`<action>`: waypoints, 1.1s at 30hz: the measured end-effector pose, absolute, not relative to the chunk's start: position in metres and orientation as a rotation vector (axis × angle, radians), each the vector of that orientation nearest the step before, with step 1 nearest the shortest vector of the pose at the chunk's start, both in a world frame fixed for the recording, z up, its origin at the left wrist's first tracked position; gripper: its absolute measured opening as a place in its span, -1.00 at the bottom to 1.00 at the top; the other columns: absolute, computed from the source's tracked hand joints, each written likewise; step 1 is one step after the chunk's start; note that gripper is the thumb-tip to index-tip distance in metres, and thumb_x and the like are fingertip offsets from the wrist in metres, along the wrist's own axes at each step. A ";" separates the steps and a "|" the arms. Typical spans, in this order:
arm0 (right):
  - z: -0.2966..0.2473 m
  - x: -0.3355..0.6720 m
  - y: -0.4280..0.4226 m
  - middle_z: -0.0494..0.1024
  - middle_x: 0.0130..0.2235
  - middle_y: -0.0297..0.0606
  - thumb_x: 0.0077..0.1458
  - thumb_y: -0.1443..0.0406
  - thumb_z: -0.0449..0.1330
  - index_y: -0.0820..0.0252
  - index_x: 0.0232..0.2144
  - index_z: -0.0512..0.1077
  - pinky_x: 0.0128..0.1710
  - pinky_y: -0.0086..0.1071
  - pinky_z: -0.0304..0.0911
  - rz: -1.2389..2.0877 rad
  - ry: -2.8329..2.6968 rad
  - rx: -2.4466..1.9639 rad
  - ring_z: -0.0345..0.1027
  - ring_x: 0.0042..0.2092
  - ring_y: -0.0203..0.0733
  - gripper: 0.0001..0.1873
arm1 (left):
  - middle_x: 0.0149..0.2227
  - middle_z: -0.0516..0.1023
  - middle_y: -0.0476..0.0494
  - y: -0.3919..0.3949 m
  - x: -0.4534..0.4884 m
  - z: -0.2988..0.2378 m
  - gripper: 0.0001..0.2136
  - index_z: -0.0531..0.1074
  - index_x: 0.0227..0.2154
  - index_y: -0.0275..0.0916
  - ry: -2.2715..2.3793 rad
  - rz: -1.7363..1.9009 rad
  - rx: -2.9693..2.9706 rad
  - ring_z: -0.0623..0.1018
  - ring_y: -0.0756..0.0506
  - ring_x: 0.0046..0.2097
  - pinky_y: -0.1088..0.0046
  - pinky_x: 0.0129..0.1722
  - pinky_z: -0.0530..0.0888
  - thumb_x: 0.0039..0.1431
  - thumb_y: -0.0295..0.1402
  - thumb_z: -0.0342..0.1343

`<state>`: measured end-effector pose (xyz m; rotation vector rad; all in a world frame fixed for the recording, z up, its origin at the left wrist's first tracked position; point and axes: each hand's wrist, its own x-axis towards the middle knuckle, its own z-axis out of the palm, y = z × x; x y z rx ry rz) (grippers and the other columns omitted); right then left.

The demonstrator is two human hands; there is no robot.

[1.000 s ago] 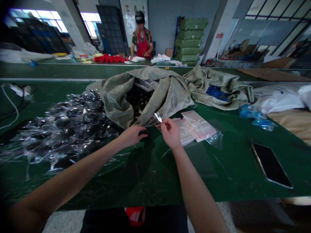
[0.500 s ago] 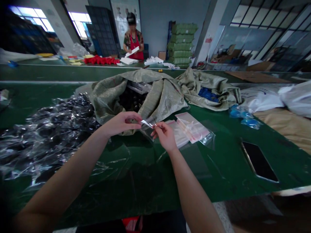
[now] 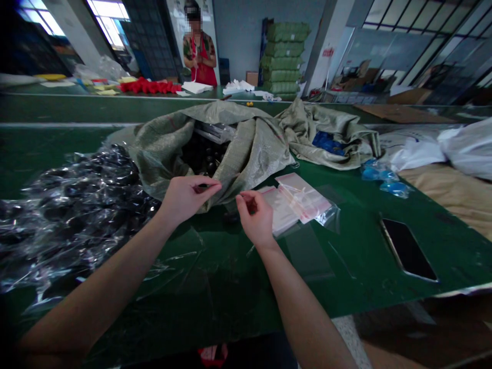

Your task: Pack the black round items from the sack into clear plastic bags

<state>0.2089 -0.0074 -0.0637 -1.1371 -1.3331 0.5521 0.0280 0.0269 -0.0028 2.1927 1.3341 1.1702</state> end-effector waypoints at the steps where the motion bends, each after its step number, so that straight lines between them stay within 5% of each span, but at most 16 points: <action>1: -0.064 0.205 -0.008 0.54 -0.32 -0.26 0.13 0.09 0.20 0.13 -0.23 0.42 -0.34 -0.35 0.38 0.681 -1.302 -1.101 0.44 -0.32 -0.22 -0.74 | -0.32 0.67 -0.08 0.025 0.032 -0.006 -0.80 0.62 -0.32 -0.23 1.295 1.142 2.201 0.56 -0.01 -0.40 0.49 -0.33 0.45 0.14 -0.24 0.17; 6: -0.068 0.195 -0.002 0.60 -0.29 -0.26 0.03 0.09 0.28 0.15 -0.24 0.44 -0.42 -0.38 0.41 0.981 -1.085 -1.020 0.51 -0.32 -0.20 -0.68 | -0.34 0.67 -0.05 0.019 0.046 -0.014 -0.78 0.62 -0.28 -0.23 1.161 0.942 2.283 0.57 -0.01 -0.39 0.52 -0.35 0.43 0.21 -0.32 0.07; 20: -0.069 0.199 0.000 0.61 -0.35 -0.27 -0.01 0.05 0.28 0.15 -0.36 0.46 -0.37 -0.35 0.44 0.986 -1.035 -1.032 0.51 -0.34 -0.21 -0.70 | -0.27 0.68 -0.08 0.017 0.044 -0.011 -0.75 0.61 -0.22 -0.21 1.265 0.977 2.303 0.63 -0.05 -0.30 0.49 -0.26 0.51 0.25 -0.25 0.06; 26: -0.069 0.200 0.002 0.63 -0.21 -0.24 -0.04 0.02 0.29 0.15 -0.25 0.52 -0.21 -0.31 0.47 1.085 -0.972 -0.960 0.52 -0.19 -0.17 -0.61 | 0.08 0.54 -0.09 0.009 0.047 -0.013 -0.74 0.58 -0.11 -0.12 1.094 0.811 2.695 0.58 -0.14 0.01 0.30 0.01 0.49 0.26 -0.25 0.05; 33: -0.074 0.200 0.002 0.65 -0.29 -0.23 0.00 -0.01 0.26 0.17 -0.30 0.57 -0.27 -0.22 0.50 1.159 -0.988 -0.954 0.54 -0.26 -0.10 -0.61 | -0.17 0.64 -0.14 0.015 0.045 -0.015 -0.72 0.56 -0.15 -0.20 1.291 0.837 2.568 0.61 -0.11 -0.19 0.36 -0.14 0.50 0.20 -0.16 0.14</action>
